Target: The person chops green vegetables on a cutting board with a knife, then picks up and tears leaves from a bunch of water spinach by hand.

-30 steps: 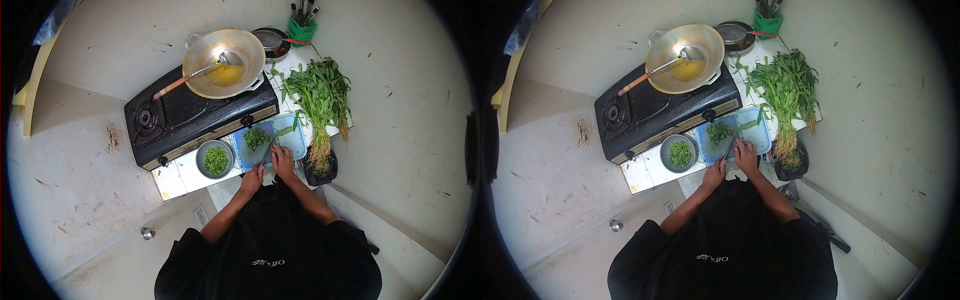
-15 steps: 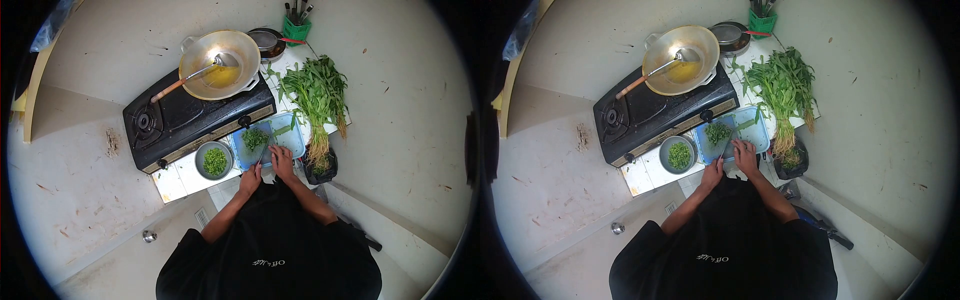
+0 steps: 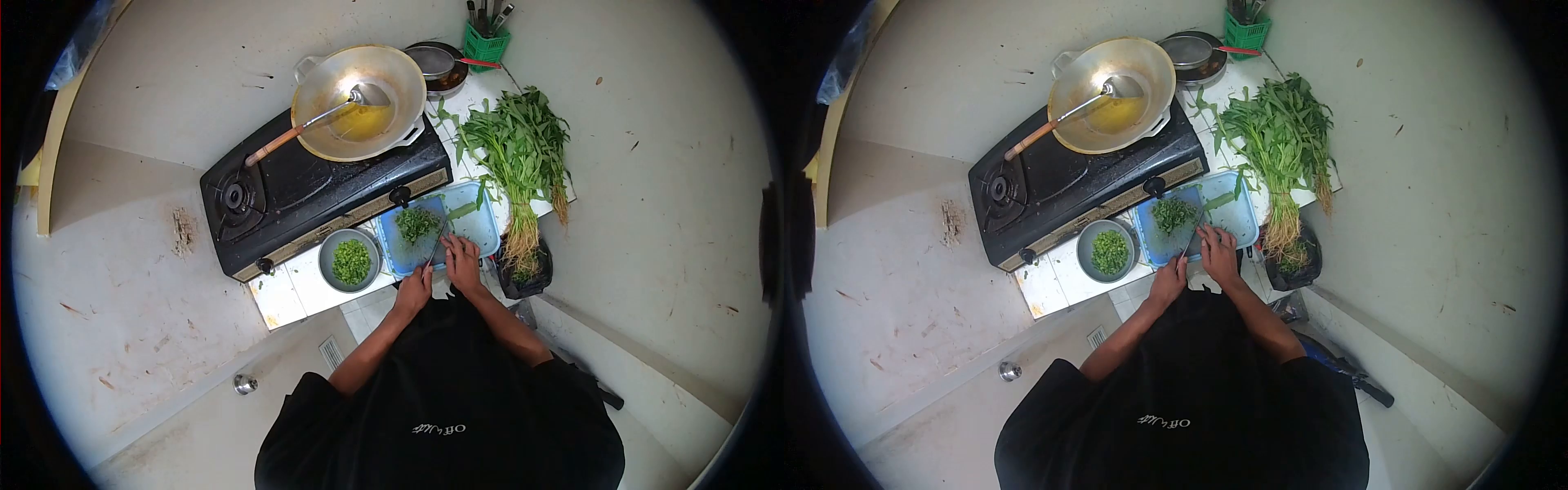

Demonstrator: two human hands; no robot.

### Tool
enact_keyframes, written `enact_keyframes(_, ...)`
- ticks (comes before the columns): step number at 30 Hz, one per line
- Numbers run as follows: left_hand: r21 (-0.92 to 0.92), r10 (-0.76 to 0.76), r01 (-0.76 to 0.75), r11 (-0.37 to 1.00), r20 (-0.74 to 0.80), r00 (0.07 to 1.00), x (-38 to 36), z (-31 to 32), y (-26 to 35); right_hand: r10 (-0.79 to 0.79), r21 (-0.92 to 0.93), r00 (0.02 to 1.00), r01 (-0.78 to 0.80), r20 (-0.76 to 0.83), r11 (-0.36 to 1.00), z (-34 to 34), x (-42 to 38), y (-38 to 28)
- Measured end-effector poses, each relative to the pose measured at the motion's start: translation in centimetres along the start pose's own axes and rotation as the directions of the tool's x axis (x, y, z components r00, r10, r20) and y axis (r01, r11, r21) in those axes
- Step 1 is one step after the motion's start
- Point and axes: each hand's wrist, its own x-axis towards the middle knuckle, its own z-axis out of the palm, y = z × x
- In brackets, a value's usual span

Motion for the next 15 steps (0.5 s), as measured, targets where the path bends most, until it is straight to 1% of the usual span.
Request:
enact_keyframes(2,0.061,0.034,-0.031,0.998,-0.043,0.998,0.3,0.5,-0.3,0.006,-0.010,1.000,-0.006,0.001,1.000,-0.2,-0.1,0.1)
enact_keyframes(4,0.060,0.033,-0.031,0.998,-0.037,0.999,-0.8,-0.3,-0.1,0.005,-0.045,1.000,-0.005,0.011,0.999,-0.4,-0.1,0.1)
enact_keyframes(6,0.063,0.034,-0.032,0.997,-0.033,0.999,-1.7,-1.1,-0.4,0.020,-0.029,0.999,-0.019,0.029,0.999,-0.3,0.0,0.1)
enact_keyframes(8,0.136,-0.025,0.024,0.990,0.009,1.000,-2.2,-1.5,-0.9,0.041,-0.012,0.998,-0.040,0.048,0.999,-0.3,-0.1,0.2)
enact_keyframes(10,0.118,-0.027,0.029,0.993,-0.019,0.999,-1.5,-1.3,-1.1,0.018,-0.093,0.998,-0.013,0.057,0.996,-0.3,-0.3,0.0)
enact_keyframes(11,0.099,-0.026,0.031,0.995,-0.046,0.999,-1.0,-1.0,-1.1,0.018,-0.095,0.998,-0.013,0.058,0.995,-0.4,-0.4,-0.1)
enact_keyframes(12,0.096,-0.024,0.028,0.995,-0.045,0.999,-0.5,-0.7,-1.1,0.031,-0.079,0.995,-0.024,0.090,0.997,-0.4,-0.4,0.0)
enact_keyframes(13,0.055,-0.020,0.023,0.998,-0.060,0.998,0.0,-0.4,-1.1,0.042,-0.063,0.992,-0.034,0.123,0.997,-0.4,-0.5,0.1)
enact_keyframes(14,0.015,-0.018,0.019,1.000,-0.078,0.997,0.3,-0.2,-1.2,0.039,-0.064,0.992,-0.031,0.122,0.997,-0.3,-0.5,0.1)
enact_keyframes(15,0.013,-0.017,0.019,1.000,-0.081,0.997,0.3,-0.4,-0.6,0.038,-0.062,0.993,-0.031,0.109,0.998,-0.3,-0.6,-0.1)
